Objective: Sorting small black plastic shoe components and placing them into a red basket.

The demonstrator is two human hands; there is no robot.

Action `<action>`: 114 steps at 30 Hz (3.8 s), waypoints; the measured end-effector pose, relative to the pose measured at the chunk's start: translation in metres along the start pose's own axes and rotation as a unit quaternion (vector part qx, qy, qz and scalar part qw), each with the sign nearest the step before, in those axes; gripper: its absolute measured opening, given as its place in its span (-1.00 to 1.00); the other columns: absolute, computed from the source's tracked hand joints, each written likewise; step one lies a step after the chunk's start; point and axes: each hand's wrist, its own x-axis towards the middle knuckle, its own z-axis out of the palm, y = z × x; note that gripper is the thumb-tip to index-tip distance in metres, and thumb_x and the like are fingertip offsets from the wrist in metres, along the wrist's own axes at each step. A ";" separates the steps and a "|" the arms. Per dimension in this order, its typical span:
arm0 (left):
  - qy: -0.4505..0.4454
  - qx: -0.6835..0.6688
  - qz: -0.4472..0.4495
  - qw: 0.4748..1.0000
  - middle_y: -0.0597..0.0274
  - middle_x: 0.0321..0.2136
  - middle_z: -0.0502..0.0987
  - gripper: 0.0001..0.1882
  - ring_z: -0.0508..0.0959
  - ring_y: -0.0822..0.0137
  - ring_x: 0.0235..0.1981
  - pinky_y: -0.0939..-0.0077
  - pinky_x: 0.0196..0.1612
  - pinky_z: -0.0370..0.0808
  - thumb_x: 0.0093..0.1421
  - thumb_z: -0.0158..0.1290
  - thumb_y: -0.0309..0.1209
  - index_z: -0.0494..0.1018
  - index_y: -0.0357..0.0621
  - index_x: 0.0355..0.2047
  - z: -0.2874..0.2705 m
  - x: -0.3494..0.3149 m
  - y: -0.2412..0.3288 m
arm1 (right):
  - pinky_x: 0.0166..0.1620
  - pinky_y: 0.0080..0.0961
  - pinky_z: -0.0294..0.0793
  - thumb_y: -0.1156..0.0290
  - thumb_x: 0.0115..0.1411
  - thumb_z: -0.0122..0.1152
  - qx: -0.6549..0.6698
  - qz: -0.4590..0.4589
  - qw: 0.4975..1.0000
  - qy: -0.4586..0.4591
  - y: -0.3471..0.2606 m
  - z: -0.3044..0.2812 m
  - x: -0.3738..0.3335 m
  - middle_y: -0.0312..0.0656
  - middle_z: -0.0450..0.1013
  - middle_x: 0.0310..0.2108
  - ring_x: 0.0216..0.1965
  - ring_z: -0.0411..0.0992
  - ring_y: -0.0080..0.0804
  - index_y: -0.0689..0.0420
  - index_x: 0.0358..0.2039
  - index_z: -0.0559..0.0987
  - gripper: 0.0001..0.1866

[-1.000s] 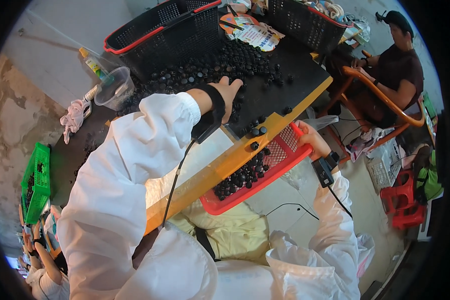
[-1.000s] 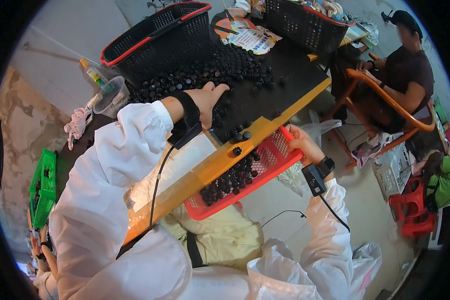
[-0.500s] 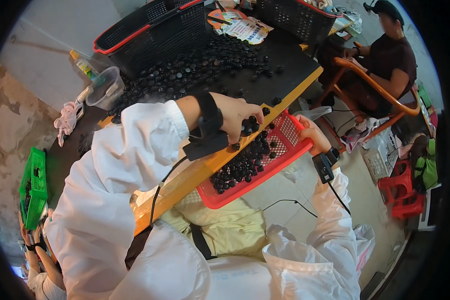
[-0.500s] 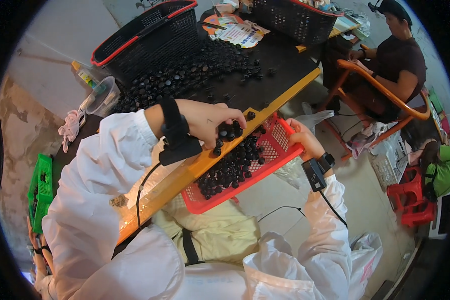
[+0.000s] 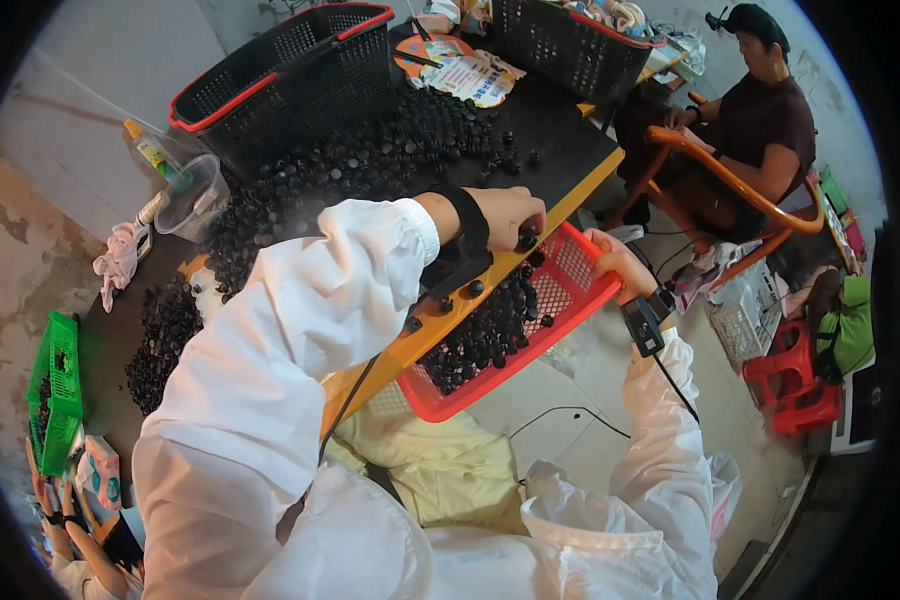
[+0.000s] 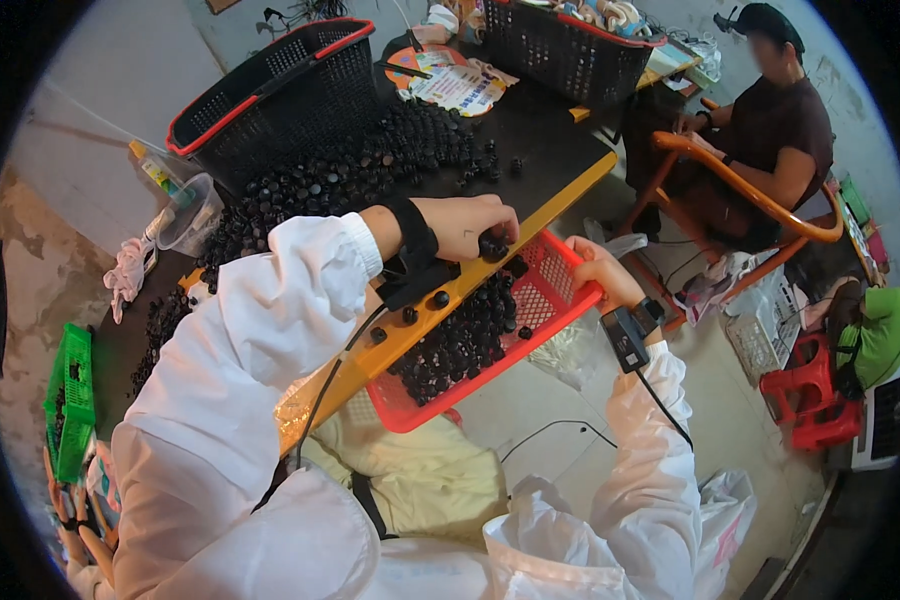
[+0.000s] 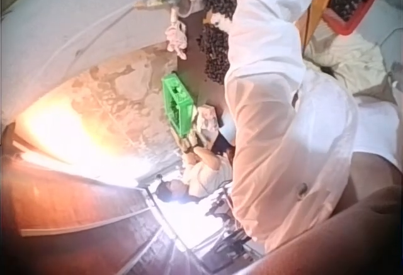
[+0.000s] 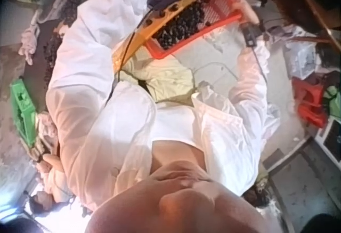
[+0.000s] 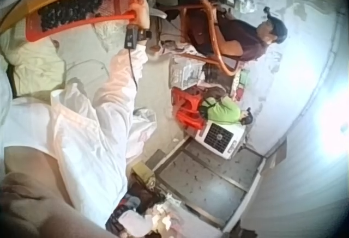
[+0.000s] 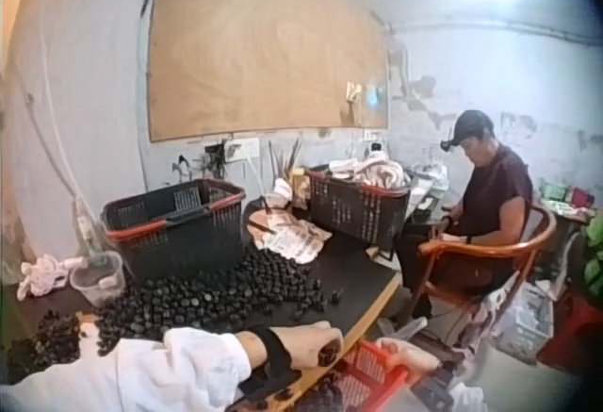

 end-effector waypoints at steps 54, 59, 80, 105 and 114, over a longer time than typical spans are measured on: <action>0.122 0.050 -0.467 0.874 -0.27 0.19 0.13 0.10 0.23 -0.04 0.20 0.23 0.22 0.24 -0.19 0.37 -0.10 0.01 -0.17 0.29 -0.042 -0.332 -0.037 | -0.09 -0.64 0.39 0.71 -0.26 -0.09 0.085 0.005 0.996 -0.012 0.025 0.066 -0.007 -0.18 0.43 -0.23 -0.19 0.42 -0.43 0.22 -0.23 0.38 -0.54; 0.072 -0.102 -0.539 0.833 -0.28 0.27 0.02 0.19 0.25 -0.02 0.22 0.30 0.10 0.41 -0.20 0.40 -0.21 -0.13 -0.09 0.34 -0.059 -0.347 -0.056 | -0.06 -0.63 0.39 0.70 -0.27 -0.09 0.097 0.012 0.995 -0.010 0.028 0.077 -0.006 -0.16 0.43 -0.20 -0.15 0.42 -0.41 0.22 -0.22 0.38 -0.54; 0.075 -0.053 -0.549 0.831 -0.30 0.11 0.19 0.29 0.36 -0.05 0.11 0.25 0.10 0.37 -0.31 0.43 -0.15 -0.20 0.02 0.32 -0.035 -0.328 -0.080 | -0.04 -0.64 0.38 0.65 -0.26 -0.07 0.086 0.007 0.996 -0.001 0.030 0.075 -0.007 -0.19 0.43 -0.19 -0.15 0.42 -0.43 0.22 -0.20 0.38 -0.53; 0.135 -0.148 -0.487 0.850 0.23 -0.57 0.51 0.05 0.49 0.47 -0.65 0.64 -0.50 0.44 -0.12 0.29 -0.44 -0.17 -0.20 0.27 -0.028 -0.259 -0.044 | -0.02 -0.66 0.35 0.67 -0.27 -0.10 0.092 0.003 0.995 -0.025 0.038 0.081 -0.008 -0.19 0.43 -0.17 -0.11 0.41 -0.45 0.23 -0.15 0.38 -0.48; 0.112 -0.132 -0.464 0.869 0.16 -0.55 0.52 0.11 0.55 0.46 -0.55 0.62 -0.49 0.48 -0.13 0.30 -0.47 -0.23 -0.22 0.29 -0.022 -0.246 -0.044 | -0.01 -0.59 0.42 0.69 -0.26 -0.07 0.112 0.020 0.993 -0.024 0.056 0.108 -0.011 -0.15 0.43 -0.17 -0.12 0.43 -0.38 0.24 -0.14 0.39 -0.47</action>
